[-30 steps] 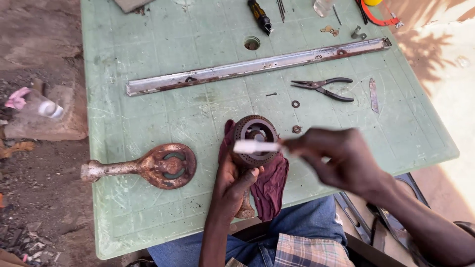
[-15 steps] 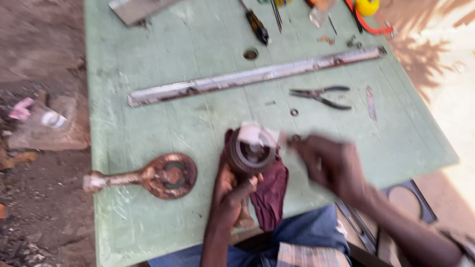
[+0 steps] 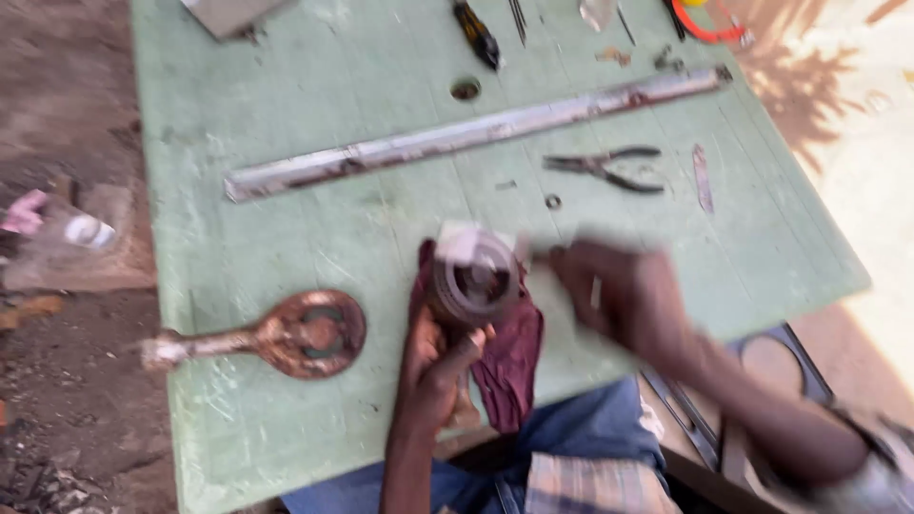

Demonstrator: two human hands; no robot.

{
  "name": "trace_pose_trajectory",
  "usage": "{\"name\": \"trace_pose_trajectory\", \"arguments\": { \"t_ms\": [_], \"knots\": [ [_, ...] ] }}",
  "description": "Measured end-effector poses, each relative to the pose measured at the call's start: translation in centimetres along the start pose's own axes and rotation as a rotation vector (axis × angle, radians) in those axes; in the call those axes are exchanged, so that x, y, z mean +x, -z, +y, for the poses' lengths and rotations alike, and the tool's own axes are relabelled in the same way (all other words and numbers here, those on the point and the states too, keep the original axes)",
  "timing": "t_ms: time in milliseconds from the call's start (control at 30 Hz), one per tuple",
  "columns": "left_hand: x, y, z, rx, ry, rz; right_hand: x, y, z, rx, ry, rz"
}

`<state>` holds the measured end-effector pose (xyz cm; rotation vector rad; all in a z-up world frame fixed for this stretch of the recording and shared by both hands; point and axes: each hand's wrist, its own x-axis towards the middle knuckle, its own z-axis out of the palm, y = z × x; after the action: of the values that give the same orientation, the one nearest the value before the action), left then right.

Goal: Disassembling small components from a metal rail using pliers and cleaning a stove burner with a toothbrush and cloth.

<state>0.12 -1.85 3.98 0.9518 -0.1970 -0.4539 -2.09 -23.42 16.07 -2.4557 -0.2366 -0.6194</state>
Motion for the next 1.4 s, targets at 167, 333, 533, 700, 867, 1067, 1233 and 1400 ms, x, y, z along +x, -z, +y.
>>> {"name": "trace_pose_trajectory", "arguments": {
  "t_ms": [167, 333, 533, 700, 867, 1067, 1233, 1400],
  "knots": [
    [0.1, -3.6, 4.7, 0.046, -0.008, 0.022, 1.1, 0.0, 4.4, -0.417, -0.262, -0.178],
    [0.3, -1.7, 1.9, 0.019, 0.016, 0.081, -2.3, -0.2, 1.3, 0.048, -0.229, 0.048],
    [0.9, -6.0, 3.1, -0.137, -0.025, 0.231, -6.6, -2.4, -4.0, 0.618, -0.533, -0.162],
    [0.6, -7.1, 3.6, -0.169, -0.143, 0.275, -5.8, -3.5, -5.0, 0.654, -0.516, -0.131],
    [-3.1, -6.6, 7.0, 0.412, 0.094, 0.303, -6.1, -4.2, -3.9, 0.617, -0.44, 0.06],
    [-6.1, -9.6, 8.5, 0.657, -0.383, 0.096, -6.5, -5.5, -5.4, 0.679, -0.509, 0.022],
    [-4.9, -6.9, 4.3, 0.544, -0.414, 0.489, -5.9, -3.2, -6.1, 0.854, -0.456, -0.297],
    [-6.1, -3.0, 3.6, 0.43, -0.212, 0.586, -5.7, -1.4, -1.8, 0.762, -0.532, -0.188]
  ]
}}
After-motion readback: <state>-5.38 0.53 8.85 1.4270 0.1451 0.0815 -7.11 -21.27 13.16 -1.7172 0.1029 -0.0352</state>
